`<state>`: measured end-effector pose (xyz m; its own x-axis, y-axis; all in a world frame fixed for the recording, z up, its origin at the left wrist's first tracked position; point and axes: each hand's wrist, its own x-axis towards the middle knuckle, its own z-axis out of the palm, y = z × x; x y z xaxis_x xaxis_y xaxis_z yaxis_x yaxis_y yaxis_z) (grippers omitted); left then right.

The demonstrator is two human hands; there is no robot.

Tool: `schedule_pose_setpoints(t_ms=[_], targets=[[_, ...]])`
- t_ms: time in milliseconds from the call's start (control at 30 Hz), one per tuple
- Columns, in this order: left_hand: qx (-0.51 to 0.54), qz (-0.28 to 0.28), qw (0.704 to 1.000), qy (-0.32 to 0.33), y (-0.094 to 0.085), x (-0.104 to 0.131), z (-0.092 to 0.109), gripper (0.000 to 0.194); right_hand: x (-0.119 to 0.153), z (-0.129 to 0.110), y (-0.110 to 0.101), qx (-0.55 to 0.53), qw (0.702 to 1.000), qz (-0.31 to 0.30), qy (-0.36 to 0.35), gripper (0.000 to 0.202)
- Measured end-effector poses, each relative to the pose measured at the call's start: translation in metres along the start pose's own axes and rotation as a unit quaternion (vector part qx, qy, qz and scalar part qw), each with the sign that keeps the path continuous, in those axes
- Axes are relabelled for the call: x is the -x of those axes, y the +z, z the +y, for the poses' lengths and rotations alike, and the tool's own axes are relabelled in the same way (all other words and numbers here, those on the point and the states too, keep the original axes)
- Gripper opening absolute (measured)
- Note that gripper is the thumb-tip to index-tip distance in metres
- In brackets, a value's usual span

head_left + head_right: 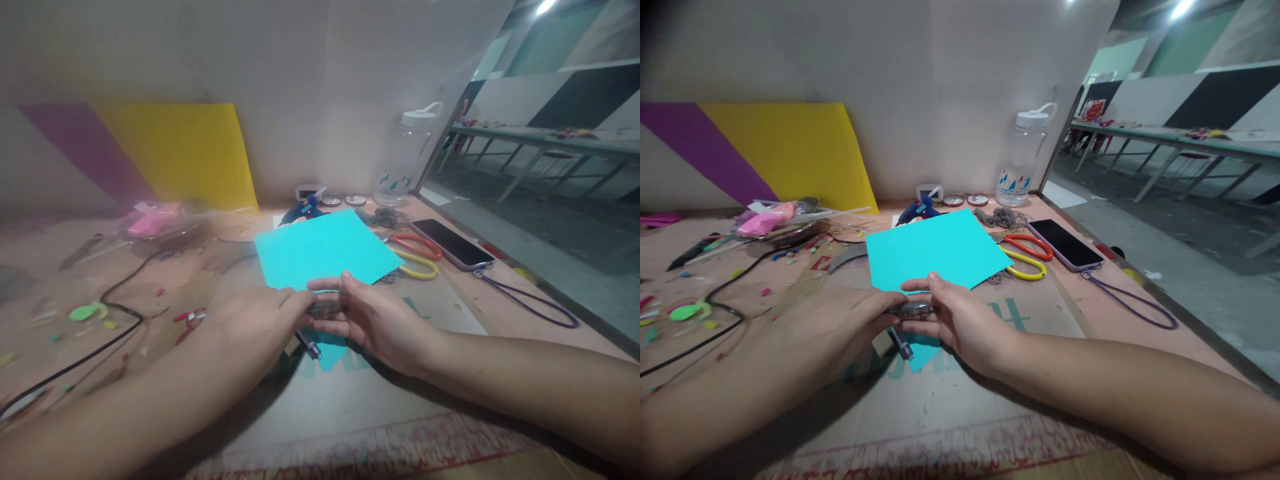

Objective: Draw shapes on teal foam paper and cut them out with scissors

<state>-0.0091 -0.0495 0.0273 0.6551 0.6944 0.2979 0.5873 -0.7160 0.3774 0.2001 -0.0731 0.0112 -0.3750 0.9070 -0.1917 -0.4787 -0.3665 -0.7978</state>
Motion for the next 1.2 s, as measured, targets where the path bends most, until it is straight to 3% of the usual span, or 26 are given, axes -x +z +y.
schedule_pose_setpoints(t_ms=[233, 367, 467, 700, 933, 1200], targets=[[-0.061, -0.009, 0.998, 0.012, -0.003, -0.009, -0.004, 0.026, -0.007, -0.006, -0.008, 0.059, 0.998, -0.019, -0.033, 0.049], [-0.152, 0.003, 0.988, -0.029, -0.011, -0.012, 0.000, 0.025, -0.017, -0.017, -0.022, 0.215, 0.960, 0.013, -0.178, 0.054], [-0.143, -0.002, 0.988, -0.050, -0.015, -0.015, 0.001, 0.024, -0.019, -0.022, -0.029, 0.288, 0.921, 0.027, -0.261, 0.047], [-0.084, 0.005, 0.995, -0.053, -0.014, -0.013, -0.003, 0.030, -0.011, -0.012, -0.026, 0.306, 0.913, 0.047, -0.267, 0.029], [-0.125, 0.010, 0.992, -0.026, -0.016, -0.013, -0.002, 0.028, -0.013, -0.012, -0.023, 0.266, 0.934, 0.043, -0.235, 0.021], [-0.122, 0.000, 0.992, -0.041, -0.011, -0.012, -0.003, 0.026, -0.008, -0.015, -0.018, 0.310, 0.917, 0.048, -0.246, 0.015]])
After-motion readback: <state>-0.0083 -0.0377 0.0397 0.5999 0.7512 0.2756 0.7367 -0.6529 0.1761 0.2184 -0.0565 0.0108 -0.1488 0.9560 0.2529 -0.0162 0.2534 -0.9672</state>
